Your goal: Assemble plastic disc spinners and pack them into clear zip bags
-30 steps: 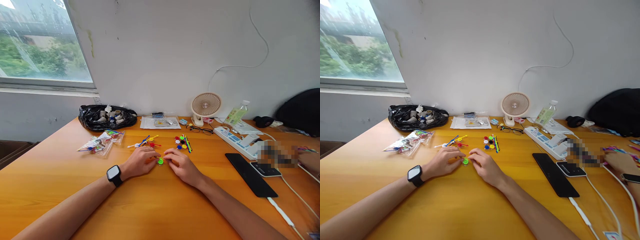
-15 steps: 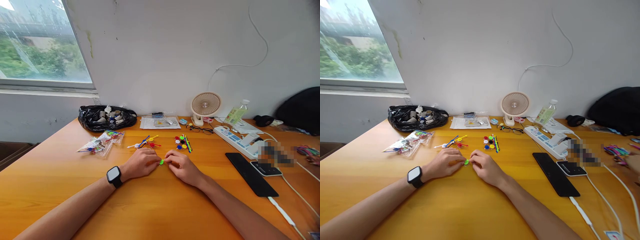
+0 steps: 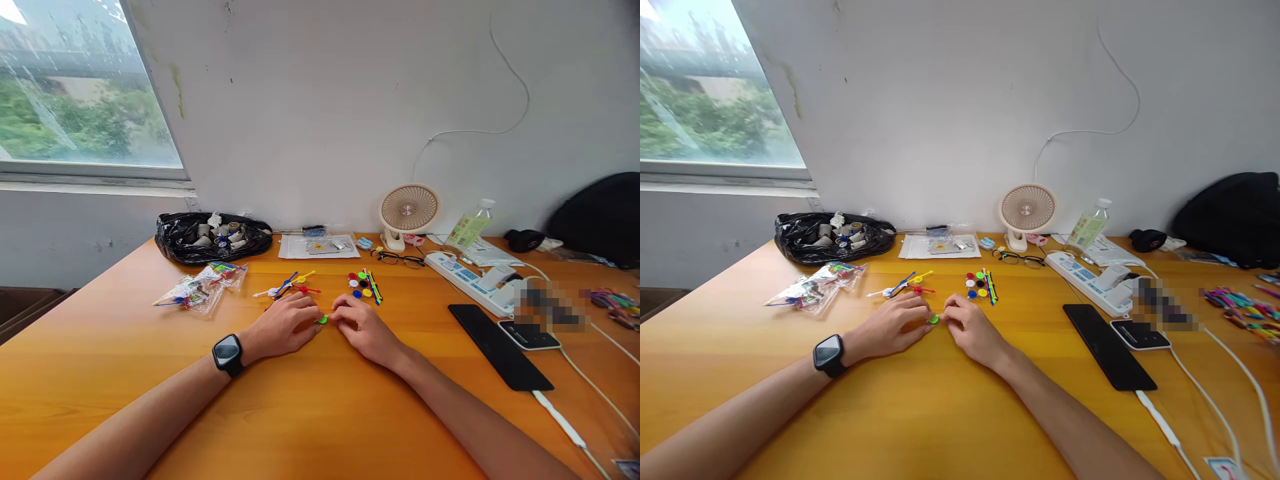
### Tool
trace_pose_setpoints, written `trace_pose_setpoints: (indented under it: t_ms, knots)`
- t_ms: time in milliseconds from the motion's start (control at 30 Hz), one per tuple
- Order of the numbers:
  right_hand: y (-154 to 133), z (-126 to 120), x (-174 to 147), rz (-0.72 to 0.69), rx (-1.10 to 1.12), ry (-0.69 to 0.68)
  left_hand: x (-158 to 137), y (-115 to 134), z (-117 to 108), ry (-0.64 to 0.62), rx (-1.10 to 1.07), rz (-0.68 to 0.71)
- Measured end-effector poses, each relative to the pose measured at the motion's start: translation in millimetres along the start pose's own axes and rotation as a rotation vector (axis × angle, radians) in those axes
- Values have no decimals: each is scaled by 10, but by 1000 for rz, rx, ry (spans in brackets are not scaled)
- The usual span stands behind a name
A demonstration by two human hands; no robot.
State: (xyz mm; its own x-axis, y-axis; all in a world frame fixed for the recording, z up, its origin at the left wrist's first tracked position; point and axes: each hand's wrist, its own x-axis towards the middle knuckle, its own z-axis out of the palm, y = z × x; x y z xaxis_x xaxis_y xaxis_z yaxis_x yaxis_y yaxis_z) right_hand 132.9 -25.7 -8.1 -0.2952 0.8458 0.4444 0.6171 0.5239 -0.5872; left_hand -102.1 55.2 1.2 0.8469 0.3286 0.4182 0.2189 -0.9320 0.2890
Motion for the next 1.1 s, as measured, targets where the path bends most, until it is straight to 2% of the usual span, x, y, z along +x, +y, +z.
trace_pose_setpoints:
  t_ms: [367, 733, 833, 967, 1033, 1100]
  knots:
    - [26, 11, -7, -25, -4, -3, 31, 31, -50, -40, 47, 6]
    - [-44, -9, 11, 32, 7, -2, 17, 27, -42, -49, 38, -24]
    - [-72, -46, 21, 100, -55, 80, 4, 26, -35, 1, 5, -18]
    - [-111, -87, 37, 303, -100, 220, -12, 45, -49, 114, -28, -63]
    - [-141, -98, 44, 383, -25, 198, -21, 52, -61, 145, -19, -104]
    - [-175, -113, 55, 458, 159, 157, -29, 51, -71, 168, 7, -132]
